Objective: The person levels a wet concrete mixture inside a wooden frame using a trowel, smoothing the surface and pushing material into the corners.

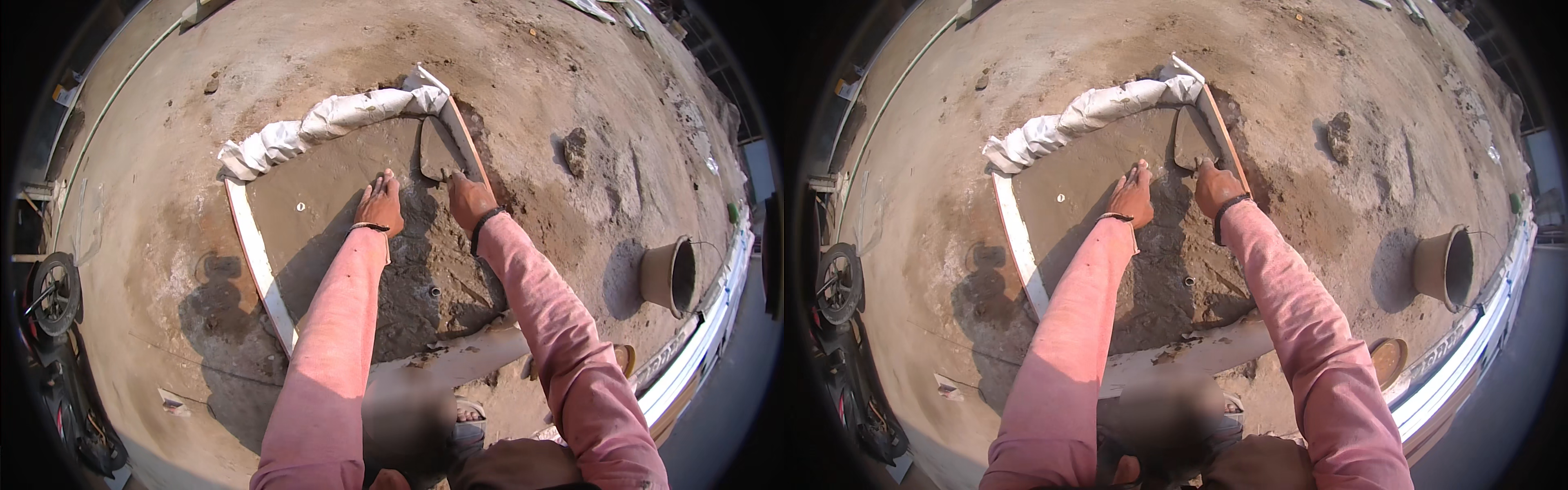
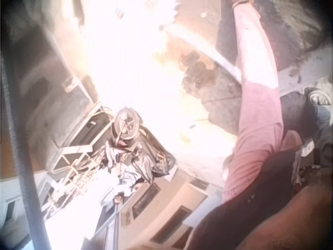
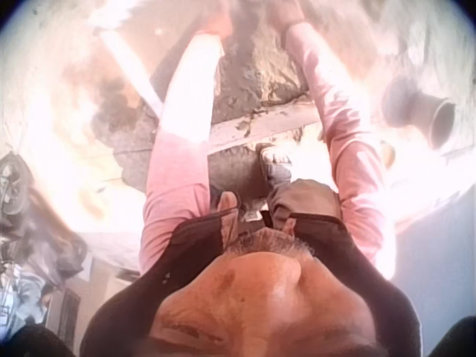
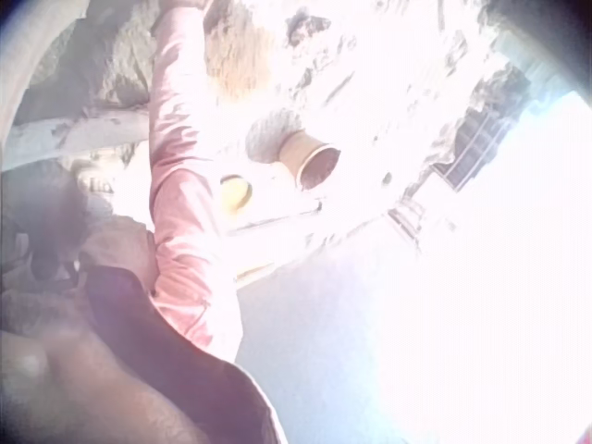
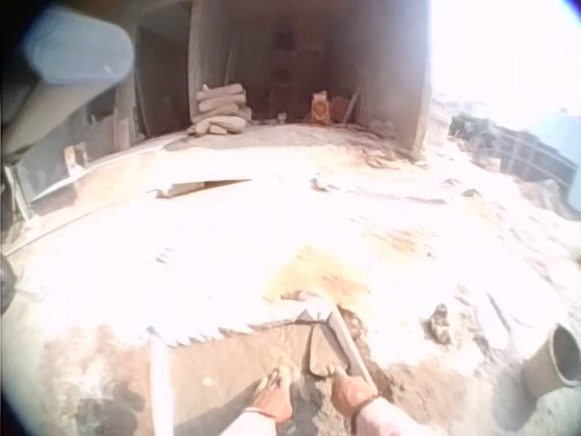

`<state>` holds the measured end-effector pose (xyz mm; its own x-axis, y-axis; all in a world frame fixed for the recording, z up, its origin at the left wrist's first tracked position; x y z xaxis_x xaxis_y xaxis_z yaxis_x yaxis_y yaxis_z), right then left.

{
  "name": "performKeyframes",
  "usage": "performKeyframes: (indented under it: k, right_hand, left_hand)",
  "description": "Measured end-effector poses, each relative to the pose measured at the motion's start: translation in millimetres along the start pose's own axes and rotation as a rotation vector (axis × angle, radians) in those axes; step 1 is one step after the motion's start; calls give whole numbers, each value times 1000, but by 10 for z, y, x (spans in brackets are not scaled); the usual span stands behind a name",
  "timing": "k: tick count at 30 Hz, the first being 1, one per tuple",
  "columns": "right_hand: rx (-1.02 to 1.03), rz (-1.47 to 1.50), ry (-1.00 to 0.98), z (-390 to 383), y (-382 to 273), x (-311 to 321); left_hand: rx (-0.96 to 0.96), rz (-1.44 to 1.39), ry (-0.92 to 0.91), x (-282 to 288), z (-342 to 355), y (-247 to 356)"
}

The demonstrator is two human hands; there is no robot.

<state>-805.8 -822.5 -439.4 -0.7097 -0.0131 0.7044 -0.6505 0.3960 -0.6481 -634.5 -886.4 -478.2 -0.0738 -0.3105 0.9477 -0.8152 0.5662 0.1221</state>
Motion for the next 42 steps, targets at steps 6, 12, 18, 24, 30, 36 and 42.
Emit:
performKeyframes:
  k: [6, 12, 18, 24, 30, 36, 42]
  right_hand:
    - [15, 107, 9, 14, -121, -157]
    - [216, 180, -42, 234, 239, -160]
    - [112, 47, -281, 264, -63, -88]
    - [372, 58, -359, -339, 642, 29]
    - [228, 0, -475, -1061, 327, 327]
    - [196, 213, -231, -773, 387, 376]
    - [745, 102, -251, -1191, 473, -282]
  left_hand:
    - [21, 7, -29, 7, -20, -29]
    - [-28, -25, 28, -18, -1, -20]
    - [9, -10, -7, -40, -61, -180]
    - [-31, -26, -22, -33, -21, -119]
    - [-46, -2, -29, -60, 13, -166]
    - [-38, 9, -70, 73, -29, -89]
    - [-97, -1, -59, 49, 28, -126]
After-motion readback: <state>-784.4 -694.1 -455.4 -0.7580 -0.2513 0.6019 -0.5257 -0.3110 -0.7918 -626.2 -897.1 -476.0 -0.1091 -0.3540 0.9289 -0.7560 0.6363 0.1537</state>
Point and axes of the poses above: each hand's wrist, its own z-axis towards the middle knuckle, its own x-axis out of the back of the hand, y = z × x, the point moved 4 cm from there along z, towards the middle knuckle, and after that the axes turned 14 degrees about z, right-handed, at the moved point
